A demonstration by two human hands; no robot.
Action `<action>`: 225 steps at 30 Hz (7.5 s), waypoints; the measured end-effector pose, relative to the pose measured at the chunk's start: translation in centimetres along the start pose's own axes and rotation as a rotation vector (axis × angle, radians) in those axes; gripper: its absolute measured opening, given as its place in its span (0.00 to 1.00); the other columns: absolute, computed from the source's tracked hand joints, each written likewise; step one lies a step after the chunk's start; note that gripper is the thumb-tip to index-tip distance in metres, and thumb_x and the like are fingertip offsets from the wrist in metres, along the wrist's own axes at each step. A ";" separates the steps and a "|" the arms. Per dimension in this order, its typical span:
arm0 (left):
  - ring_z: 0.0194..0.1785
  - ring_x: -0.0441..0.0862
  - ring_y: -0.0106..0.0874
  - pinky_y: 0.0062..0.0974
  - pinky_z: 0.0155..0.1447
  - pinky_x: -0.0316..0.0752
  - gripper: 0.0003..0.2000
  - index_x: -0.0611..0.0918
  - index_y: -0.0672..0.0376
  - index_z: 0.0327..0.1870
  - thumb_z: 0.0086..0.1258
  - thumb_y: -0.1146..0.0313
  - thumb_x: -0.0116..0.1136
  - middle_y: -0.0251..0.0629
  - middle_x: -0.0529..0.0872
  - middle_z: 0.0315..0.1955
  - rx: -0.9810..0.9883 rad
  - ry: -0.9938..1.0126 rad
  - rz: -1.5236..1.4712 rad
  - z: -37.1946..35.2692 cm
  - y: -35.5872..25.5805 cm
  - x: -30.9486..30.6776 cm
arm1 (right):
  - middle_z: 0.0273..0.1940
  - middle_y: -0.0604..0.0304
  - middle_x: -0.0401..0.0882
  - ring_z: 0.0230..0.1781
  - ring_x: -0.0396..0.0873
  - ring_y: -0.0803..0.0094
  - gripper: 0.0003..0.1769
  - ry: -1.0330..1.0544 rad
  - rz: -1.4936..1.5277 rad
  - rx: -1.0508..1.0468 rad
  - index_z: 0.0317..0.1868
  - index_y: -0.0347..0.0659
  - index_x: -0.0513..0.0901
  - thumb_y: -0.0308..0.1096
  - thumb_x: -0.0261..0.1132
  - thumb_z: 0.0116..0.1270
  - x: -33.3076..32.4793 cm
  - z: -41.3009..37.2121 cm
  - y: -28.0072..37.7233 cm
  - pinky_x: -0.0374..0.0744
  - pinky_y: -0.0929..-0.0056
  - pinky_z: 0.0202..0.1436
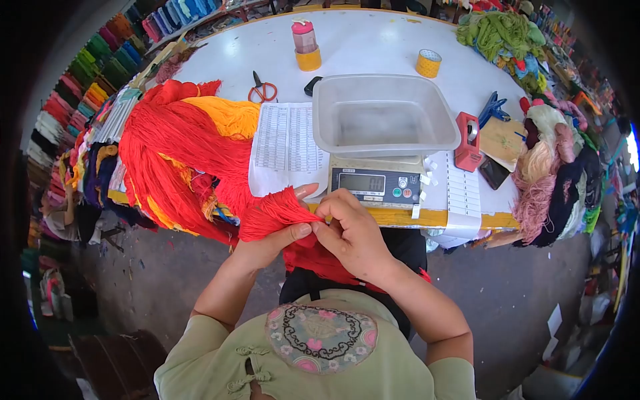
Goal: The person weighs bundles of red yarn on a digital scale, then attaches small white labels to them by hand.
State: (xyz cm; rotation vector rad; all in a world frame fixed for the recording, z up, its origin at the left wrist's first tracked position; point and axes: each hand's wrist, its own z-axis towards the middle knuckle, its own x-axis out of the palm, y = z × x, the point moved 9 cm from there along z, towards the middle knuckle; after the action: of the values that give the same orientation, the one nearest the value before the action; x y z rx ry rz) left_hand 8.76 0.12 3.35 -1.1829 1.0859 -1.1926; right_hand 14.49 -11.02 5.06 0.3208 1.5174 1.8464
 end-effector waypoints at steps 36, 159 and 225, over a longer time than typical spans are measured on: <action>0.16 0.61 0.16 0.17 0.20 0.57 0.07 0.81 0.53 0.36 0.74 0.67 0.51 0.19 0.67 0.16 0.379 -1.523 -0.404 -36.0 0.5 -68.1 | 0.30 0.50 0.84 0.29 0.83 0.55 0.16 0.122 -1.308 1.004 0.36 0.45 0.88 0.46 0.60 0.69 -39.1 -44.4 -25.7 0.80 0.55 0.36; 0.28 0.73 0.18 0.16 0.33 0.69 0.24 0.65 0.61 0.69 0.74 0.70 0.53 0.36 0.82 0.32 -0.231 0.245 -0.101 -0.1 5.8 10.1 | 0.49 0.58 0.79 0.51 0.77 0.65 0.08 -0.598 -0.252 0.245 0.34 0.44 0.81 0.22 0.71 0.57 -18.4 -12.2 -8.7 0.74 0.65 0.58; 0.43 0.84 0.27 0.20 0.44 0.75 0.17 0.78 0.69 0.55 0.77 0.64 0.51 0.42 0.87 0.43 -0.207 -0.564 0.489 -9.8 1.2 -18.1 | 0.34 0.59 0.81 0.34 0.80 0.64 0.12 0.292 -1.000 0.664 0.39 0.41 0.83 0.39 0.70 0.62 -19.3 -28.4 -18.5 0.73 0.72 0.33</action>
State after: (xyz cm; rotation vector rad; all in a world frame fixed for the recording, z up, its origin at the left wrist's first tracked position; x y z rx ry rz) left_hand -2.29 17.35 1.17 -1.2151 0.9900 -0.3411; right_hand 18.07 -44.02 -15.37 -0.3877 1.9499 0.6026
